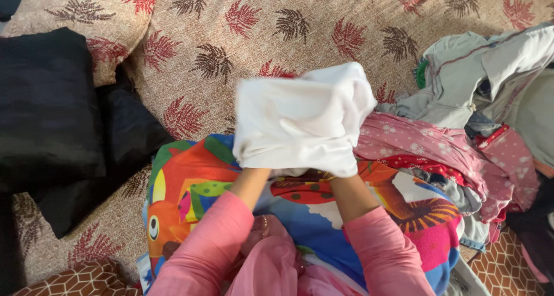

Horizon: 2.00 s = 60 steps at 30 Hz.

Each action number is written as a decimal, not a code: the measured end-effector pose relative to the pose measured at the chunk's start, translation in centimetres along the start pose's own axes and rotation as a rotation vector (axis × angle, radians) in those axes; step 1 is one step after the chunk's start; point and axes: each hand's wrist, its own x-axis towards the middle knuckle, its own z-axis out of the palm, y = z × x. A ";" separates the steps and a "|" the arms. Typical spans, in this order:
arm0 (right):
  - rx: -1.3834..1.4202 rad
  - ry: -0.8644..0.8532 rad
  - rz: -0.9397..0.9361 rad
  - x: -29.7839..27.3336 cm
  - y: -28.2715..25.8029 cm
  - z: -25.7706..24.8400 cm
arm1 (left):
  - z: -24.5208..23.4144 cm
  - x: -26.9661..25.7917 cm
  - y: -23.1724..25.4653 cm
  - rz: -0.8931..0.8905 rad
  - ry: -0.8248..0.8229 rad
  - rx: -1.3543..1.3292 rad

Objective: The person folds a white collared shirt, a red garment with white patterns, and a blue floral shirt by hand on a patterned bedspread.

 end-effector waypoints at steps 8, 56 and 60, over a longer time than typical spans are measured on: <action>0.121 0.155 -0.104 1.3 -2.4 -3.2 | -7.4 0.5 4.0 0.030 0.168 -0.110; -0.089 -0.098 0.008 -1.4 -1.0 1.2 | -2.1 -8.1 5.3 0.085 -0.464 0.501; -0.200 -0.183 0.068 -2.9 -0.5 1.4 | 0.6 -5.3 6.3 0.478 -0.254 0.624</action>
